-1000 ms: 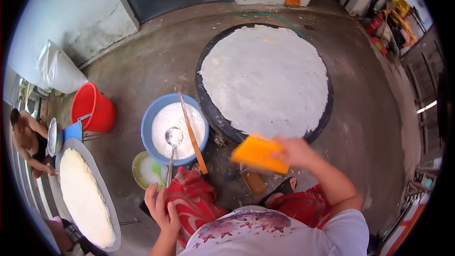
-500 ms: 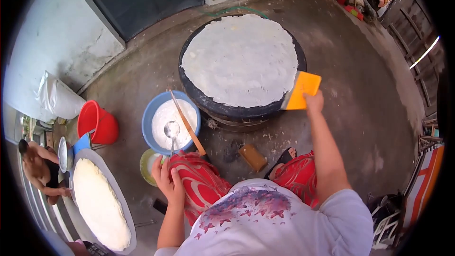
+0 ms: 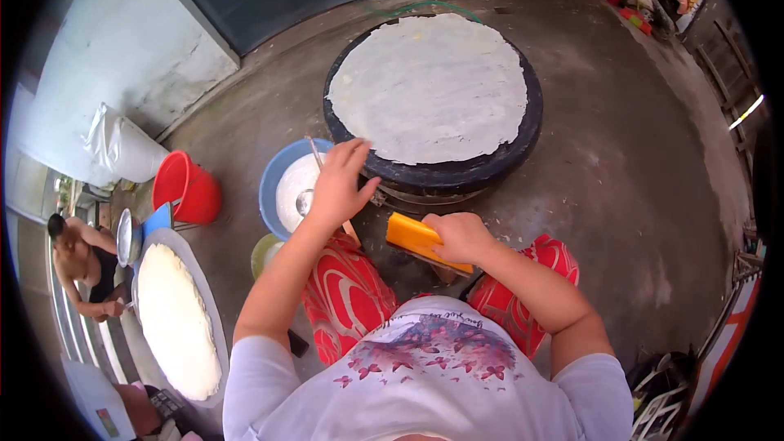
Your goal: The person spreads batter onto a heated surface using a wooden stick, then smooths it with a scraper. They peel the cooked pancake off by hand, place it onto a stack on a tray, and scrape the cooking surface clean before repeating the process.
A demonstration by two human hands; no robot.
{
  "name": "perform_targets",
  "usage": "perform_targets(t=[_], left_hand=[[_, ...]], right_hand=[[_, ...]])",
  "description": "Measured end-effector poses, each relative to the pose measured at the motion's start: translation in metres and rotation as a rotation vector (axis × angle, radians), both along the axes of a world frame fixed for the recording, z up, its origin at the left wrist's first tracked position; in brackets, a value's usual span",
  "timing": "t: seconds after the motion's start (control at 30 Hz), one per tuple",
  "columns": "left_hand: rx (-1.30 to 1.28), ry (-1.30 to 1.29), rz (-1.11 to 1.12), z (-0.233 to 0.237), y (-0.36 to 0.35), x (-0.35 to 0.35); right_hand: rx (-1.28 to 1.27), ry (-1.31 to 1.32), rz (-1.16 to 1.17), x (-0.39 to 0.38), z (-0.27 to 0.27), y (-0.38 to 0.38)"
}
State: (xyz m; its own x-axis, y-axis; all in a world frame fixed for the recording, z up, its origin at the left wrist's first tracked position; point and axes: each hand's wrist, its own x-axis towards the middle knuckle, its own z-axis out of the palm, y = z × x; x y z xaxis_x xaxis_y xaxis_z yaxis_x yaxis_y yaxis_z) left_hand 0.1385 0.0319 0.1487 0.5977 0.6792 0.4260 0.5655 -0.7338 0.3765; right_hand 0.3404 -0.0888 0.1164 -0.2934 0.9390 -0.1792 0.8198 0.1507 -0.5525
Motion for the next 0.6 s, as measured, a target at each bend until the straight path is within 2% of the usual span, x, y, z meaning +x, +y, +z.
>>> perform_targets(t=[0.13, 0.2, 0.33, 0.4, 0.43, 0.5, 0.53, 0.6], left_hand=[[0.031, 0.227, -0.091, -0.042, 0.033, 0.044], [0.153, 0.521, -0.106, -0.061, 0.042, 0.057], [0.303, 0.520, -0.133, -0.098, 0.064, 0.070], [0.142, 0.563, -0.128, -0.101, 0.070, 0.068], [0.142, 0.568, -0.131, -0.101, 0.074, 0.071], [0.166, 0.198, -0.022, -0.098, 0.084, 0.079], [0.157, 0.096, -0.031, -0.091, 0.091, 0.083], [0.142, 0.091, -0.012, -0.076, 0.102, 0.093]], right_hand=[[-0.006, -0.131, 0.062, -0.003, -0.009, 0.003], [0.022, -0.136, 0.087, -0.009, -0.009, 0.003], [0.049, -0.104, 0.116, -0.009, -0.003, 0.002], [0.073, -0.108, 0.132, -0.009, -0.002, -0.002], [0.073, -0.103, 0.129, -0.008, -0.003, -0.003], [0.120, -0.091, 0.112, -0.008, -0.006, -0.005], [0.120, -0.086, 0.112, -0.008, -0.007, -0.005], [0.105, -0.056, 0.092, -0.008, -0.008, -0.005]])
